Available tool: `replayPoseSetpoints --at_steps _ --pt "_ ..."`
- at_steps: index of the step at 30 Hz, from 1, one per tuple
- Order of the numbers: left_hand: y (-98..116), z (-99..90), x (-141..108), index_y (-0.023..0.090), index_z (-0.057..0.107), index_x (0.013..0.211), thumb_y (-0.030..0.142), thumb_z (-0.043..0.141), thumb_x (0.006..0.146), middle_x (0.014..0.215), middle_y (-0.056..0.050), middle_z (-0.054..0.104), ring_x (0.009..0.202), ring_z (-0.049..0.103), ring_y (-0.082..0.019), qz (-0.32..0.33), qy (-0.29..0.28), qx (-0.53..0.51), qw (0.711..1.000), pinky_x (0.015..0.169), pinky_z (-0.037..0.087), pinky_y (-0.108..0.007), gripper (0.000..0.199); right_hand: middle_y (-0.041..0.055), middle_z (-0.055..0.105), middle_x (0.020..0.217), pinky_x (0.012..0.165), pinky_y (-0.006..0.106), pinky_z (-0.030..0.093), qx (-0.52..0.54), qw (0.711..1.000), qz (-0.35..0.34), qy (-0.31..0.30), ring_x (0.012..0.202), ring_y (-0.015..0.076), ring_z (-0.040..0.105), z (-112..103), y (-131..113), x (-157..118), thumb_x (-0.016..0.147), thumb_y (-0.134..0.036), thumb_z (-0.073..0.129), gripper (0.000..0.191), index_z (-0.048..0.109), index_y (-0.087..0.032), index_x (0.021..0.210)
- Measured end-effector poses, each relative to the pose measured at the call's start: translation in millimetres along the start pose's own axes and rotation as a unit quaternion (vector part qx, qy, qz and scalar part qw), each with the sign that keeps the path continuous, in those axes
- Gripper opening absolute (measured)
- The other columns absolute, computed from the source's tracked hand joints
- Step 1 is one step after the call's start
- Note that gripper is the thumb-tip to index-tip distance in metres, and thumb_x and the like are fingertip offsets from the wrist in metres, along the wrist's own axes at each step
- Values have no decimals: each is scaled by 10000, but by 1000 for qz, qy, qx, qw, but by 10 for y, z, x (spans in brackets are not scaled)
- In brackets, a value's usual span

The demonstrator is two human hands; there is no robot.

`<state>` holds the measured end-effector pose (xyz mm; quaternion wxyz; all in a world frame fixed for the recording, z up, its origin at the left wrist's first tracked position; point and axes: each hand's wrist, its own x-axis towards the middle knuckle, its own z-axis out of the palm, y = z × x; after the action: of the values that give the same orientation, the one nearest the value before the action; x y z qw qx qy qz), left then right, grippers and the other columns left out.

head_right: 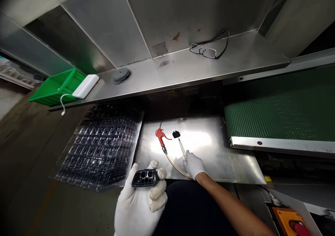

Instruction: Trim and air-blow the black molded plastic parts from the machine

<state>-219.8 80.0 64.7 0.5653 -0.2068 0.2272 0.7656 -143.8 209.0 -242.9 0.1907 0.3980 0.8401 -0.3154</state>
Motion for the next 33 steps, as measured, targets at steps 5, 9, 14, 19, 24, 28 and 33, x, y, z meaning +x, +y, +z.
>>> replayPoseSetpoints --at_steps 5,9,14,19,24,28,33 --pt "307 -99 -14 65 713 1098 427 451 1057 961 -140 679 674 624 -139 -31 -5 -1 1000 581 523 -239 449 99 676 1108 753 323 436 -4 999 37 20 949 259 687 94 -105 -21 1012 -316 581 350 522 -168 1323" --pt "580 -251 -16 59 720 1112 408 495 1047 989 -154 694 726 655 -149 -75 -23 -20 997 651 545 -249 420 100 674 1169 768 326 448 -7 997 70 24 981 261 688 162 -181 -26 1027 -323 553 397 503 -184 1396" --pt "879 -443 10 71 735 1097 409 561 1017 989 -156 700 736 664 -160 -108 -40 -28 993 669 544 -261 389 106 665 1230 810 331 464 -17 994 101 27 1025 270 686 236 -254 -21 1044 -313 512 408 502 -189 1433" --pt "1097 -540 21 102 734 1088 407 590 998 979 -137 694 721 648 -158 -107 -39 -26 993 662 536 -271 349 122 659 1270 831 338 476 -22 991 126 30 1033 269 692 267 -308 12 1049 -300 493 433 492 -182 1466" --pt "1223 -568 66 94 724 1122 398 621 981 986 -134 687 704 625 -146 -113 -39 -35 992 659 533 -273 351 96 694 1215 811 347 483 -11 989 144 31 996 276 708 263 -347 66 1042 -319 493 427 497 -214 1456" --pt "1282 -530 128 98 729 1093 395 629 978 965 -120 680 691 609 -134 -117 -38 -29 992 651 528 -260 334 90 704 1199 797 345 481 -6 988 149 30 970 276 714 257 -358 96 1042 -325 495 416 504 -223 1446" --pt "1306 -479 188 89 731 1073 376 674 947 937 -101 656 675 562 -122 -116 -17 -21 993 636 519 -252 318 88 713 1180 801 343 481 -9 988 151 26 969 275 715 248 -340 119 1050 -334 498 428 495 -233 1465"
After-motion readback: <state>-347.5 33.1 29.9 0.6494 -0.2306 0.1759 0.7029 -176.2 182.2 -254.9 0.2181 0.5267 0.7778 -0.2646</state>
